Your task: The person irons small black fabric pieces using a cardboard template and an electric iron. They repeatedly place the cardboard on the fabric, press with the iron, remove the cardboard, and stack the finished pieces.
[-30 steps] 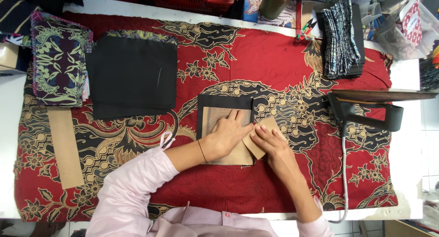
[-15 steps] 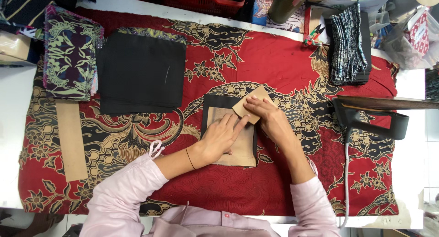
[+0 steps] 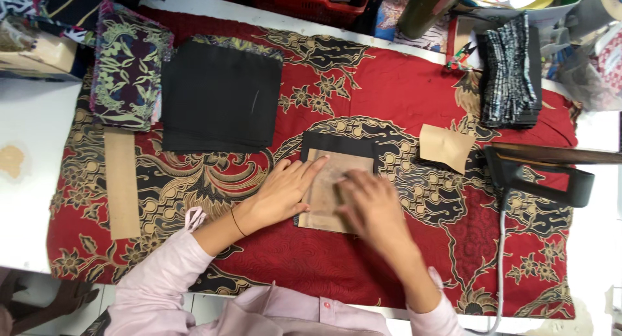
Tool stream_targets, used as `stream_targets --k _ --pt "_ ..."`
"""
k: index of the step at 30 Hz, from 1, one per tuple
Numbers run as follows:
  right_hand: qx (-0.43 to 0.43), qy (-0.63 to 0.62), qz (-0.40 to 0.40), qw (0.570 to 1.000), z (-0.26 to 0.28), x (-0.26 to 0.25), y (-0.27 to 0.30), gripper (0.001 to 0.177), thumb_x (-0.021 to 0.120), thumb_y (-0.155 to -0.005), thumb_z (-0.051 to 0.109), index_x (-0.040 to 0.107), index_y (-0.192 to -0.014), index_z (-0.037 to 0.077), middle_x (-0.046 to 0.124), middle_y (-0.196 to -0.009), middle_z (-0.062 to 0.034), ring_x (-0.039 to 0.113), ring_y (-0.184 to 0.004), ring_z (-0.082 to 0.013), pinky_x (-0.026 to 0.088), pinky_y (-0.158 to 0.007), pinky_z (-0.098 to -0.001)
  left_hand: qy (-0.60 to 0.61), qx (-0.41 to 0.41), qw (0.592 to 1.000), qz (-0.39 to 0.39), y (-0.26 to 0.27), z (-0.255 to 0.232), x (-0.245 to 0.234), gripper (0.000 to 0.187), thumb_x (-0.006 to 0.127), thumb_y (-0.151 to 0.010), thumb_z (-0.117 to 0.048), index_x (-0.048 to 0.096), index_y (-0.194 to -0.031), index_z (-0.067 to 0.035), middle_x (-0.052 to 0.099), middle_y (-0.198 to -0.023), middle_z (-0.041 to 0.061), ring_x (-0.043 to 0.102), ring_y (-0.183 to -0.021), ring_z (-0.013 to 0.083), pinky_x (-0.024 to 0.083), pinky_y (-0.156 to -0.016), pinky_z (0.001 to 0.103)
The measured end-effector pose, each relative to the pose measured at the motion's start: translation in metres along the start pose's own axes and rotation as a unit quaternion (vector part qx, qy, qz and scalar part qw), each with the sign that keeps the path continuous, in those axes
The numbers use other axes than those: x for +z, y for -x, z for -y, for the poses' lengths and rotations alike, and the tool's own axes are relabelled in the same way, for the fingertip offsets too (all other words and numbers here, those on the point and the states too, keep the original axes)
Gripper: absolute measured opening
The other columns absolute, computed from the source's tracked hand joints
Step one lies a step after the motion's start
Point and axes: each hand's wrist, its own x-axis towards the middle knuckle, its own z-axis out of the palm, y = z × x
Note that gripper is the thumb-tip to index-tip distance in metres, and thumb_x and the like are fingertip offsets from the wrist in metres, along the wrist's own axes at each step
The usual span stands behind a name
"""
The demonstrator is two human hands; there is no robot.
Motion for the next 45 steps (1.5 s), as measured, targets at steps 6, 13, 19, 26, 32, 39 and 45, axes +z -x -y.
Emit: stream_targets --k 6,13,19,26,32,39,45 --pt "-0.002 0.062 0.035 0.997 0.042 0.018 -0.013 0.065 0.070 -0.084 0.047 0.054 -0.143 0.026 0.042 -0.156 -0.0126 0.041 -0.141 -0.0328 0.024 -0.115 -0.0626 0.002 0.006 0.996 -0.088 0.025 0.013 -0.006 0.077 0.082 -0.072 -0.013 0.046 -0.140 -0.004 0.060 -0.120 0.012 0.058 -0.111 0.0269 0.039 -0.096 0.043" --pt "0.006 0.071 0.035 0.997 0.040 0.022 -0.010 0.066 0.069 -0.084 0.048 0.052 -0.145 0.030 0.041 -0.158 -0.0097 0.041 -0.141 -0.0305 0.022 -0.115 -0.0643 0.008 -0.113 0.992 -0.048 0.055 0.004 0.004 0.034 0.082 -0.081 -0.024 0.061 -0.102 -0.007 0.057 -0.107 0.011 0.053 -0.108 0.0290 0.038 -0.096 0.046" --pt "0.012 0.067 0.036 0.997 0.039 0.026 -0.008 0.067 0.068 -0.083 0.050 0.051 -0.146 0.031 0.040 -0.158 -0.0084 0.040 -0.142 -0.0299 0.019 -0.116 -0.0656 0.027 -0.066 0.989 -0.131 0.068 -0.007 0.011 0.059 0.079 -0.077 -0.030 0.064 -0.127 -0.004 0.057 -0.119 0.013 0.052 -0.115 0.0315 0.037 -0.102 0.046" --pt "0.016 0.061 0.035 0.997 0.038 0.029 -0.006 0.068 0.068 -0.084 0.050 0.051 -0.147 0.031 0.039 -0.159 -0.0078 0.040 -0.143 -0.0283 0.018 -0.115 -0.0661 -0.019 -0.072 0.981 -0.178 0.068 -0.009 0.025 0.057 0.074 -0.086 -0.034 0.063 -0.134 -0.006 0.059 -0.127 0.009 0.052 -0.120 0.0274 0.033 -0.104 0.049" --pt "0.015 0.058 0.026 0.998 0.037 0.028 -0.008 0.068 0.068 -0.084 0.049 0.050 -0.147 0.031 0.040 -0.159 -0.0068 0.040 -0.143 -0.0269 0.018 -0.115 -0.0669 0.002 -0.106 0.977 -0.186 0.073 0.000 0.019 0.027 0.073 -0.090 -0.024 0.068 -0.113 -0.012 0.061 -0.121 0.005 0.053 -0.122 0.0248 0.033 -0.108 0.047" --pt "0.015 0.057 0.028 0.998 0.037 0.028 -0.006 0.068 0.069 -0.084 0.048 0.051 -0.147 0.031 0.040 -0.159 -0.0073 0.040 -0.143 -0.0265 0.017 -0.114 -0.0679 0.035 -0.131 0.972 -0.190 0.059 -0.003 0.023 0.034 0.079 -0.079 -0.032 0.068 -0.103 -0.012 0.057 -0.115 0.010 0.050 -0.119 0.0292 0.031 -0.105 0.049" --pt "0.015 0.050 0.028 0.998 0.036 0.029 -0.004 0.067 0.068 -0.084 0.048 0.051 -0.147 0.031 0.041 -0.159 -0.0066 0.040 -0.143 -0.0259 0.017 -0.114 -0.0684 0.032 -0.081 0.983 -0.162 0.062 -0.002 0.023 0.042 0.076 -0.083 -0.035 0.073 -0.122 -0.018 0.060 -0.126 0.003 0.050 -0.125 0.0258 0.029 -0.109 0.051"
